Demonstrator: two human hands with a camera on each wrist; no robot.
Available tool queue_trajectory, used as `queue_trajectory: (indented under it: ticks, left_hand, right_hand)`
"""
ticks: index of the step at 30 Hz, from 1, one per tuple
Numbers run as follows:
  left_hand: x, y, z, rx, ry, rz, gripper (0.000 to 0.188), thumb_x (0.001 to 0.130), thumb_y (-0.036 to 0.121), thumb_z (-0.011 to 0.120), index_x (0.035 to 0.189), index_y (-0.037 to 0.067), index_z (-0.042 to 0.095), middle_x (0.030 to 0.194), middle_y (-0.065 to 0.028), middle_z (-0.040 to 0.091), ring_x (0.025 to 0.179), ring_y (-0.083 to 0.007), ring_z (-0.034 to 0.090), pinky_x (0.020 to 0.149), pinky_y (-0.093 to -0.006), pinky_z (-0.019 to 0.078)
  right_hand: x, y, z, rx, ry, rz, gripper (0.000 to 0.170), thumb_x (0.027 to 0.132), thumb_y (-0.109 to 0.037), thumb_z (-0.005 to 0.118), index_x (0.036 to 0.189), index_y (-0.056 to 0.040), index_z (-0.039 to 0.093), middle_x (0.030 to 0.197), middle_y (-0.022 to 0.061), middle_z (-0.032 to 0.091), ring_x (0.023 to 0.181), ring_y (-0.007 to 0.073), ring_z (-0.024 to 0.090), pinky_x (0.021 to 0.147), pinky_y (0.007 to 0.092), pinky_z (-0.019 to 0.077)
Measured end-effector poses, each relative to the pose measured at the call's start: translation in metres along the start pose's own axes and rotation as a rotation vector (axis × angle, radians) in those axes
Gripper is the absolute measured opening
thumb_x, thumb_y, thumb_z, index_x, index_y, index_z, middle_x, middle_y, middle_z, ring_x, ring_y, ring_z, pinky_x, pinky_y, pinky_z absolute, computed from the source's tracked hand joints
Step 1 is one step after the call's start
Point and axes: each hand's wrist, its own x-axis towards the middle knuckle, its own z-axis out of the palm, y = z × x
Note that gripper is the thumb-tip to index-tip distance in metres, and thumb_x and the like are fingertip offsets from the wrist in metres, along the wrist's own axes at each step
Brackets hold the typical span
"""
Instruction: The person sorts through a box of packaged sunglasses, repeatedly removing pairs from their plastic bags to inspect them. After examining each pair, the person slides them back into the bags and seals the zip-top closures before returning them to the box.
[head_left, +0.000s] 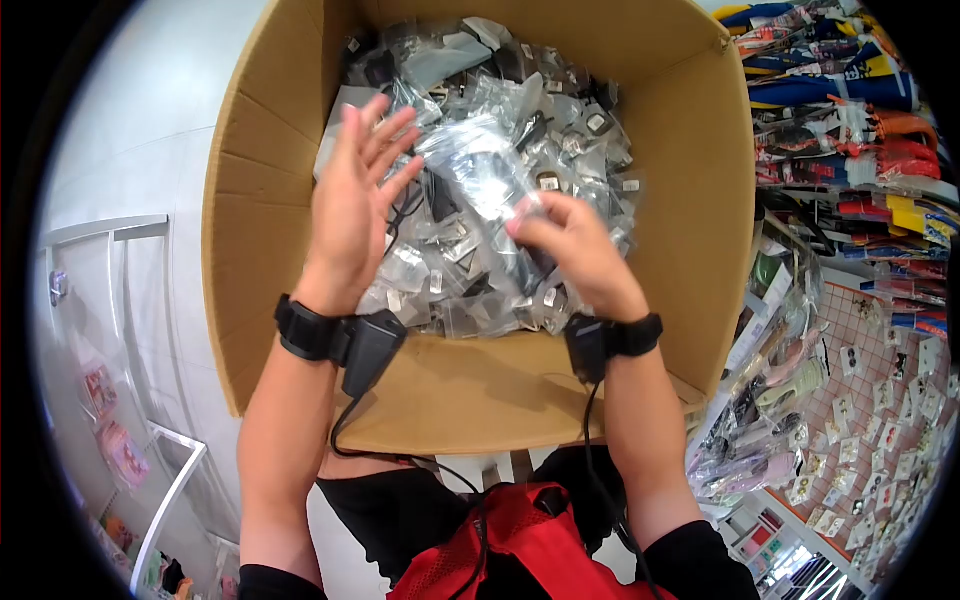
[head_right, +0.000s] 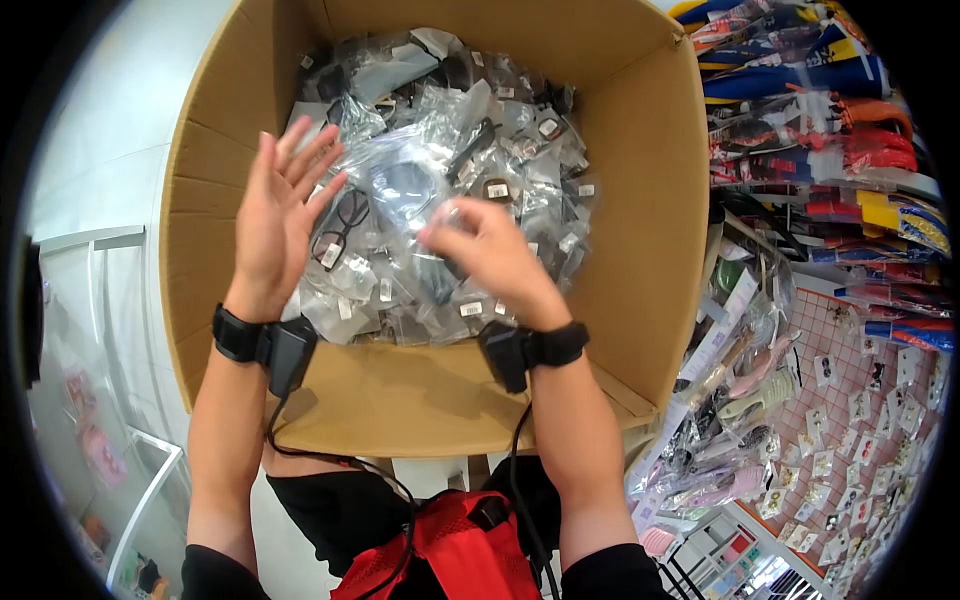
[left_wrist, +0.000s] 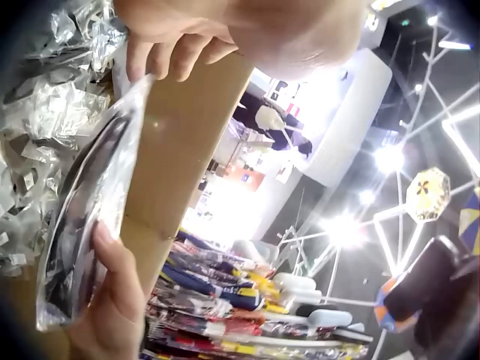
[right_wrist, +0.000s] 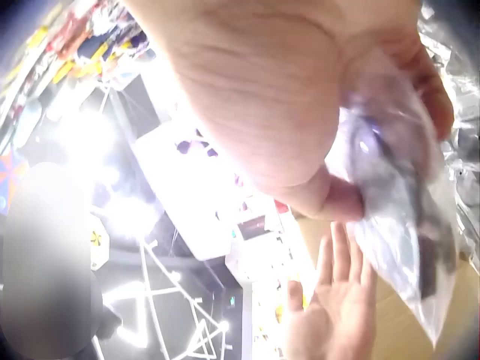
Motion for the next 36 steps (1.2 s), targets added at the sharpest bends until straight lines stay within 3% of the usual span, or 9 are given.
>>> queue_trajectory:
  ticks: [5, 7, 9, 18, 23, 25, 29, 33, 36]
  left_hand:
    - [0.006, 0.004, -0.013, -0.056, 0.099, 0.069, 0.075, 0.106, 0.052, 0.033, 0.156, -0.001, 0.020, 0.155, -0.0252, 0.035, 0.147, -0.0323, 0.029, 0.119, -0.0442, 0.0277]
    - [0.008, 0.004, -0.017, -0.076, 0.142, 0.106, 0.075, 0.106, 0.051, 0.033, 0.157, -0.001, 0.018, 0.156, -0.0264, 0.032, 0.148, -0.0324, 0.026, 0.120, -0.0438, 0.0252]
    - [0.008, 0.007, -0.016, -0.089, 0.155, 0.114, 0.075, 0.106, 0.050, 0.033, 0.157, -0.002, 0.015, 0.156, -0.0270, 0.029, 0.149, -0.0326, 0.023, 0.122, -0.0435, 0.0220]
    - [0.011, 0.011, -0.024, -0.162, 0.232, 0.133, 0.073, 0.105, 0.046, 0.036, 0.156, -0.003, 0.017, 0.155, -0.0269, 0.032, 0.148, -0.0330, 0.025, 0.121, -0.0427, 0.0216]
    - [0.014, 0.011, -0.023, -0.197, 0.225, 0.133, 0.064, 0.105, 0.038, 0.042, 0.151, -0.003, 0.027, 0.147, -0.0253, 0.042, 0.141, -0.0317, 0.036, 0.118, -0.0415, 0.0280]
    - [0.012, 0.011, -0.022, -0.195, 0.218, 0.117, 0.060, 0.105, 0.035, 0.044, 0.149, -0.003, 0.031, 0.145, -0.0242, 0.044, 0.139, -0.0309, 0.039, 0.118, -0.0409, 0.0292]
    - [0.009, 0.011, -0.022, -0.179, 0.189, 0.096, 0.055, 0.102, 0.030, 0.051, 0.144, -0.004, 0.039, 0.142, -0.0224, 0.048, 0.135, -0.0287, 0.045, 0.116, -0.0393, 0.0320]
    - [0.008, 0.014, -0.017, -0.092, 0.172, 0.088, 0.058, 0.100, 0.032, 0.056, 0.142, -0.006, 0.042, 0.142, -0.0230, 0.048, 0.134, -0.0277, 0.045, 0.115, -0.0384, 0.0329]
    - [0.004, 0.014, -0.016, -0.085, 0.092, 0.071, 0.064, 0.100, 0.037, 0.057, 0.143, -0.007, 0.040, 0.142, -0.0236, 0.047, 0.135, -0.0306, 0.045, 0.113, -0.0382, 0.0366]
  right_hand:
    - [0.014, 0.019, -0.036, 0.173, 0.407, 0.119, 0.018, 0.093, -0.023, 0.069, 0.096, -0.0049, 0.067, 0.086, 0.0007, 0.066, 0.076, 0.0110, 0.062, 0.067, 0.0261, 0.0487]
    - [0.020, 0.027, -0.043, 0.497, 0.647, -0.038, 0.021, 0.093, -0.024, 0.069, 0.100, -0.0035, 0.067, 0.092, 0.0035, 0.066, 0.078, 0.0144, 0.064, 0.064, 0.0285, 0.0506]
    - [0.029, 0.053, -0.056, 0.504, 0.667, -0.019, 0.025, 0.092, -0.024, 0.069, 0.102, -0.0019, 0.066, 0.097, 0.0082, 0.066, 0.080, 0.0171, 0.065, 0.064, 0.0301, 0.0518]
    - [0.034, 0.217, -0.080, -0.957, -0.156, 0.709, 0.024, 0.075, -0.022, 0.079, 0.089, -0.0033, 0.076, 0.072, 0.0053, 0.069, 0.066, 0.0171, 0.063, 0.057, 0.0311, 0.0493]
    - [0.019, 0.234, -0.081, -0.641, -0.252, 0.691, 0.023, 0.079, -0.026, 0.078, 0.094, -0.0085, 0.080, 0.085, 0.0011, 0.075, 0.069, 0.0181, 0.063, 0.067, 0.0336, 0.0517]
    - [0.031, 0.189, -0.072, -0.661, -0.372, 0.695, 0.024, 0.081, -0.027, 0.076, 0.095, -0.0076, 0.079, 0.084, 0.0008, 0.075, 0.072, 0.0152, 0.063, 0.069, 0.0311, 0.0510]
    - [0.039, 0.046, -0.042, -0.883, -0.418, 0.298, 0.020, 0.083, -0.023, 0.076, 0.091, -0.0052, 0.078, 0.079, 0.0008, 0.073, 0.068, 0.0083, 0.060, 0.062, 0.0261, 0.0462]
    - [-0.002, -0.041, -0.026, -0.259, -0.020, -0.238, 0.028, 0.085, -0.025, 0.076, 0.081, 0.0025, 0.074, 0.082, 0.0072, 0.070, 0.076, 0.0134, 0.062, 0.070, 0.0267, 0.0486]
    - [-0.013, -0.022, -0.032, 0.168, -0.034, -0.410, 0.034, 0.087, -0.026, 0.075, 0.098, 0.0062, 0.073, 0.107, 0.0120, 0.068, 0.085, 0.0149, 0.061, 0.073, 0.0278, 0.0478]
